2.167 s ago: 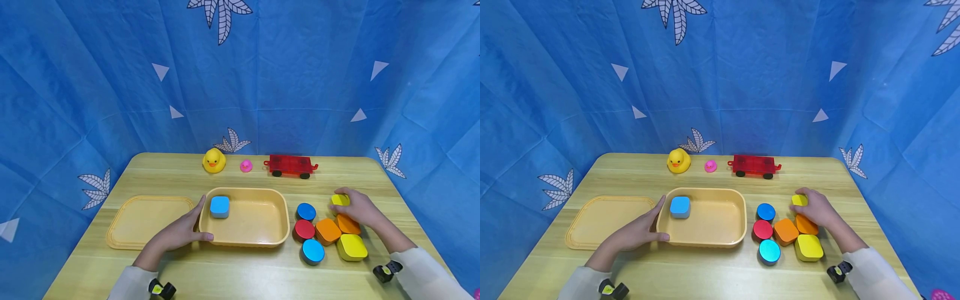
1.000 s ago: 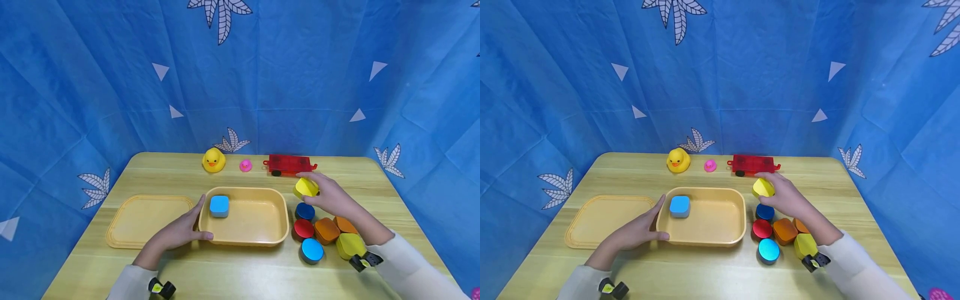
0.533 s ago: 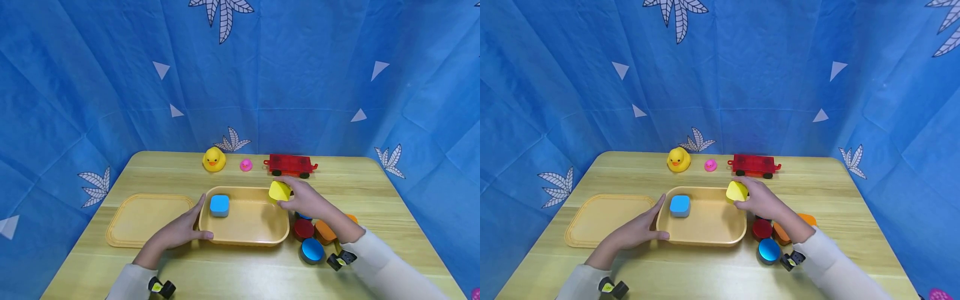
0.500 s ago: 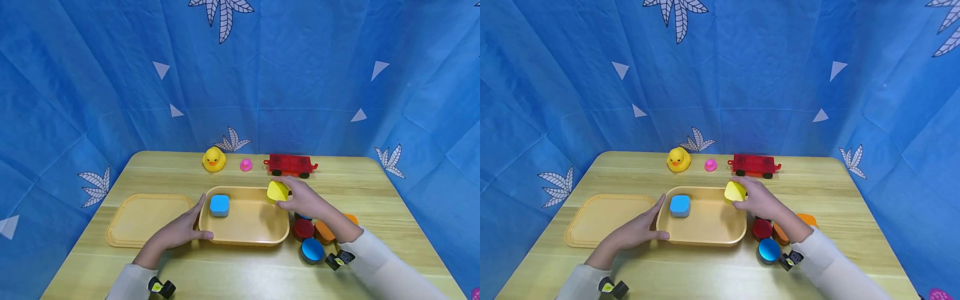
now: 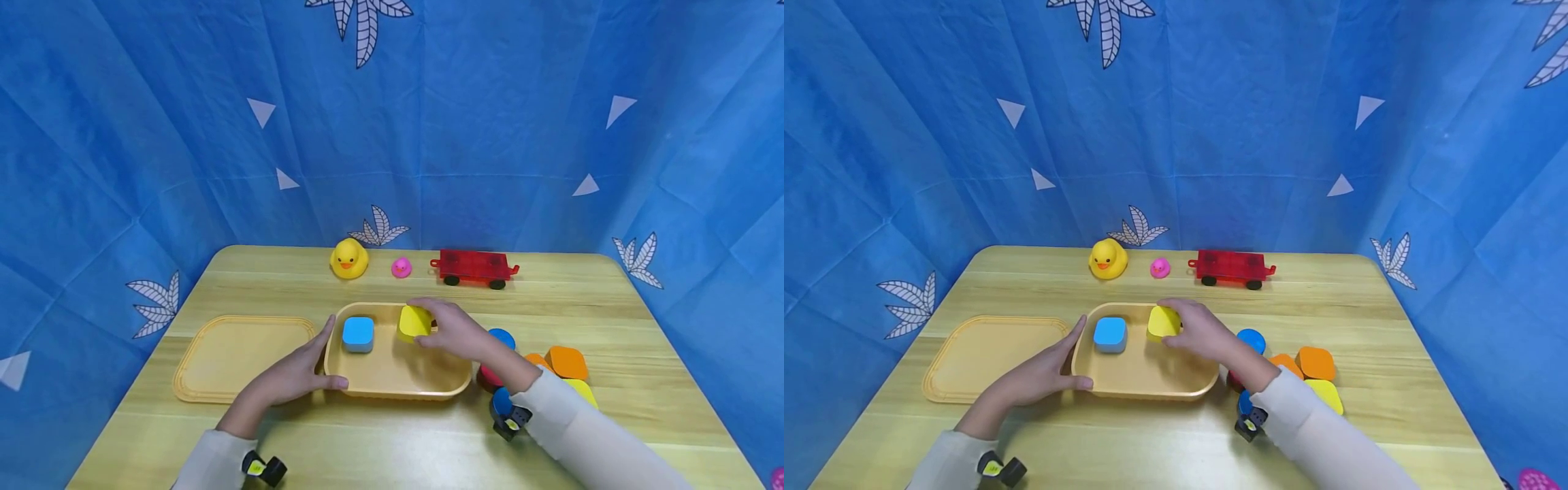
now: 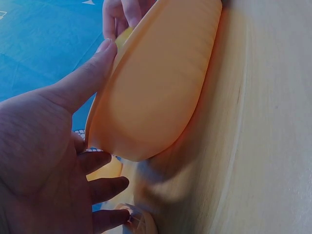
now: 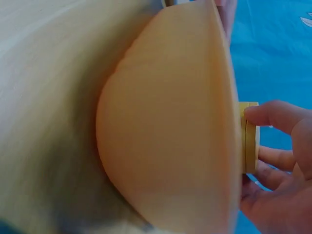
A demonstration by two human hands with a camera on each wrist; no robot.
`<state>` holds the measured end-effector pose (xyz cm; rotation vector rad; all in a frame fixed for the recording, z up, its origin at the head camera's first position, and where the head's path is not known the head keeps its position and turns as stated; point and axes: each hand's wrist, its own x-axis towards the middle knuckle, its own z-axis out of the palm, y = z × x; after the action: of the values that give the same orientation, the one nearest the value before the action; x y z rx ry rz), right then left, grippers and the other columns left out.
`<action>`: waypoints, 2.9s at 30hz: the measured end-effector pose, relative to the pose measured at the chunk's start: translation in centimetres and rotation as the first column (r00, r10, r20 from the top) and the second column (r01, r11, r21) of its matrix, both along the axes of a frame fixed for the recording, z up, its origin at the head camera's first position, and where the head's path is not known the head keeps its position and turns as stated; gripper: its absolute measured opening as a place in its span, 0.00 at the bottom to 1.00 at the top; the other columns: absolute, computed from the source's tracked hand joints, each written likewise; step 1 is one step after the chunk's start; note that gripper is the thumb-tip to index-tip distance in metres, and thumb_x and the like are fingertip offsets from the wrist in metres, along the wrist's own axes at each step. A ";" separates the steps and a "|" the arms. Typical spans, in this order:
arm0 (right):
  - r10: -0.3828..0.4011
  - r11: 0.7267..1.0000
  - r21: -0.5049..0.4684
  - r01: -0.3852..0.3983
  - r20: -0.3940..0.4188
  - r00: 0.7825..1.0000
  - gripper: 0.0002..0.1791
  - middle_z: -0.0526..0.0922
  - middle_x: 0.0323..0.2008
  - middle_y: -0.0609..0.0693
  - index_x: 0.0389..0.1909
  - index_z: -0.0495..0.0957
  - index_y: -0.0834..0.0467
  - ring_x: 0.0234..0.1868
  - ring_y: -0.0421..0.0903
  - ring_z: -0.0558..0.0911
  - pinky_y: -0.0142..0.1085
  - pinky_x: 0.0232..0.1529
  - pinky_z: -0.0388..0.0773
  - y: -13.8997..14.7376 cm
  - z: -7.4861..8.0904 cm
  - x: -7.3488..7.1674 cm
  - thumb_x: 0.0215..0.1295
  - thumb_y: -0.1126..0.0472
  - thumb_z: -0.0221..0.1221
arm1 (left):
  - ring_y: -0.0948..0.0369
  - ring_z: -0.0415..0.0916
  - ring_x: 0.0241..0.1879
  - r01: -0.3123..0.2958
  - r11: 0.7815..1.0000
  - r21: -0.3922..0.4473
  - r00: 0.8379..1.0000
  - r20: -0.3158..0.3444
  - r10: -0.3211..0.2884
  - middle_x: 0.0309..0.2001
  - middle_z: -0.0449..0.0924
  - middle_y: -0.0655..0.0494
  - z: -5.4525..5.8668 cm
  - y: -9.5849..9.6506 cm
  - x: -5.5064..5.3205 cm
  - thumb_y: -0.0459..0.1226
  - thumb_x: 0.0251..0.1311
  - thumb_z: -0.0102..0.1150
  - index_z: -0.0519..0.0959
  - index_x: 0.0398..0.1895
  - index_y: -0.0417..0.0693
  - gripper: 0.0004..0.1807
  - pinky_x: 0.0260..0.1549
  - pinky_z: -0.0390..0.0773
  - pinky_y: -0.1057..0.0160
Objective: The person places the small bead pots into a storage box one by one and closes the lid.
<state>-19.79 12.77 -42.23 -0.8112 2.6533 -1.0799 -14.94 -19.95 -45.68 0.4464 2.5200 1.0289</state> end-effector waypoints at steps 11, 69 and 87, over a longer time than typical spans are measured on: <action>0.014 0.996 0.091 -0.008 -0.072 0.997 0.37 0.80 0.58 0.60 0.70 0.73 0.64 0.56 0.55 0.80 0.49 0.61 0.79 -2.6 -1.6 -0.2 0.58 0.64 0.74 | 0.43 0.43 0.81 -0.004 1.000 0.007 1.000 0.005 0.004 0.84 0.38 0.46 0.3 0.2 0.1 0.59 0.57 0.72 0.31 0.85 0.51 0.69 0.76 0.53 0.40; -0.017 0.994 0.106 0.024 -0.072 0.997 0.35 0.77 0.66 0.57 0.69 0.74 0.62 0.68 0.59 0.74 0.52 0.70 0.71 -4.7 -2.1 0.3 0.61 0.62 0.73 | 0.45 0.43 0.81 0.019 1.000 0.012 1.000 -0.008 -0.018 0.84 0.36 0.47 -0.1 0.0 0.0 0.58 0.60 0.71 0.30 0.85 0.50 0.67 0.76 0.53 0.41; -0.005 0.999 0.045 0.008 -0.056 0.998 0.34 0.77 0.67 0.58 0.70 0.74 0.62 0.67 0.58 0.75 0.54 0.68 0.72 -1.1 -0.9 1.2 0.64 0.59 0.72 | 0.45 0.42 0.81 0.011 1.000 0.018 1.000 0.003 -0.011 0.84 0.36 0.48 -0.1 0.1 0.0 0.57 0.59 0.71 0.30 0.84 0.51 0.68 0.76 0.53 0.42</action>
<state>-18.62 11.68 -43.14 -0.8364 2.7180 -1.0088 -14.89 -19.88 -45.83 0.4630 2.5042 1.0477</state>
